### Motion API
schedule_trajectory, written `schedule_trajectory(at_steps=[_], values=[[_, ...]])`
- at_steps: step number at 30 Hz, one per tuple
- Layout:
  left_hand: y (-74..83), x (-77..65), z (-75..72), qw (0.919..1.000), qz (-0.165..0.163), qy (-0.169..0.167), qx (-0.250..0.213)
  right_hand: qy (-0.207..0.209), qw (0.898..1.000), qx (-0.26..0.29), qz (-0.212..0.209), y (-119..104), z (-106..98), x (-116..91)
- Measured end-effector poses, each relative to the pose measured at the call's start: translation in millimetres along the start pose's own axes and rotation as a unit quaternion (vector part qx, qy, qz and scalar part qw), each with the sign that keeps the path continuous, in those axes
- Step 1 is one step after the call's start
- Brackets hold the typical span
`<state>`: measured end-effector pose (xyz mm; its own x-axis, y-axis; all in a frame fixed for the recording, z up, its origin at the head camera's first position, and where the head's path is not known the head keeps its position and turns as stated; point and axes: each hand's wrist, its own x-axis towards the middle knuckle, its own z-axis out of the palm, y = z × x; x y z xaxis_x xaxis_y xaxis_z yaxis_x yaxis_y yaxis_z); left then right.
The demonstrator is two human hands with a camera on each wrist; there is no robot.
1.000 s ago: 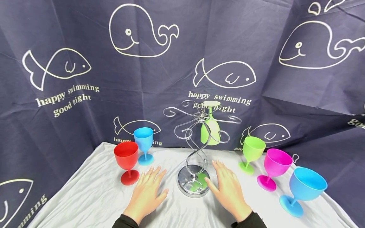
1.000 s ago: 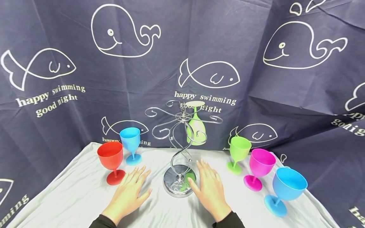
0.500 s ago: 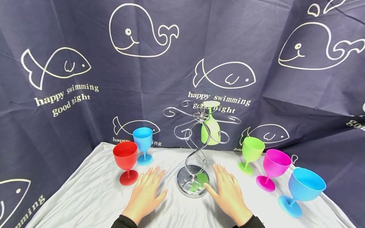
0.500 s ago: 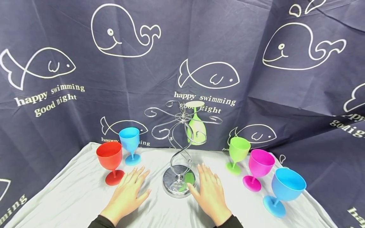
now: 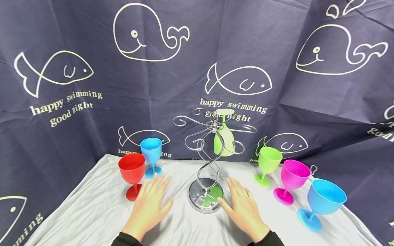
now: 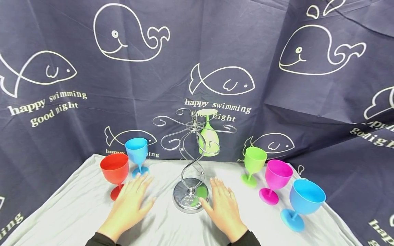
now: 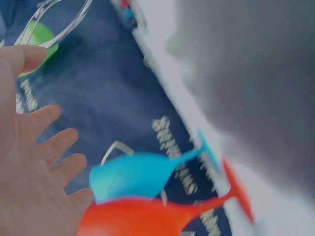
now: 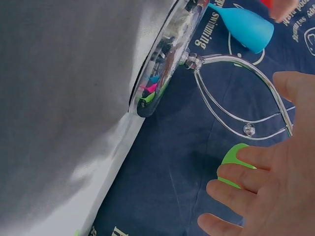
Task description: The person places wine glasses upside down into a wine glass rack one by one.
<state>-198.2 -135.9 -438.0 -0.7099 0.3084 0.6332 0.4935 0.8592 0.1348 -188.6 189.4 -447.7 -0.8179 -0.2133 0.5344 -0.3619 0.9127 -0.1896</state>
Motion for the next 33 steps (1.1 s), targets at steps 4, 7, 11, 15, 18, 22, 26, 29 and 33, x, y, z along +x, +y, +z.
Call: schedule_trajectory(at_steps=[4, 7, 11, 15, 18, 22, 26, 29, 33], values=[[-15.4, 7.6, -21.8, 0.9985, -0.010, 0.053, 0.009, -0.001, 1.000, 0.001, 0.003, 0.7, -0.7, 0.2], [-28.2, 8.8, -35.5, 0.9965, -0.027, 0.078, 0.010, -0.002, 1.000, 0.002, 0.003, 1.0, -1.1, 0.6], [-40.6, 5.9, -45.0, 0.9956, -0.050, 0.077, 0.016, 0.002, 1.000, 0.004, -0.001, 0.4, -2.5, 0.8], [-45.3, 3.0, -49.1, 0.9958, -0.060, 0.063, 0.026, 0.001, 1.000, 0.005, -0.002, 0.6, -3.8, 0.6], [-46.7, 3.0, -49.9, 0.9953, -0.055, 0.073, 0.032, -0.001, 1.000, 0.006, 0.000, 1.5, -4.9, 0.6], [-47.7, 4.8, -50.5, 0.9916, -0.040, 0.120, 0.028, 0.005, 1.000, 0.007, 0.000, 2.1, -6.6, 1.3], [-47.4, 5.2, -52.3, 0.9876, -0.034, 0.153, 0.016, 0.007, 1.000, 0.005, -0.004, 2.5, -7.1, 1.7], [-46.9, 4.5, -53.9, 0.9865, -0.032, 0.160, 0.012, 0.007, 1.000, 0.006, -0.005, 2.6, -6.6, 1.7], [-46.9, 4.2, -55.4, 0.9847, -0.021, 0.172, 0.019, 0.007, 1.000, 0.007, -0.006, 2.8, -5.6, 1.6]])
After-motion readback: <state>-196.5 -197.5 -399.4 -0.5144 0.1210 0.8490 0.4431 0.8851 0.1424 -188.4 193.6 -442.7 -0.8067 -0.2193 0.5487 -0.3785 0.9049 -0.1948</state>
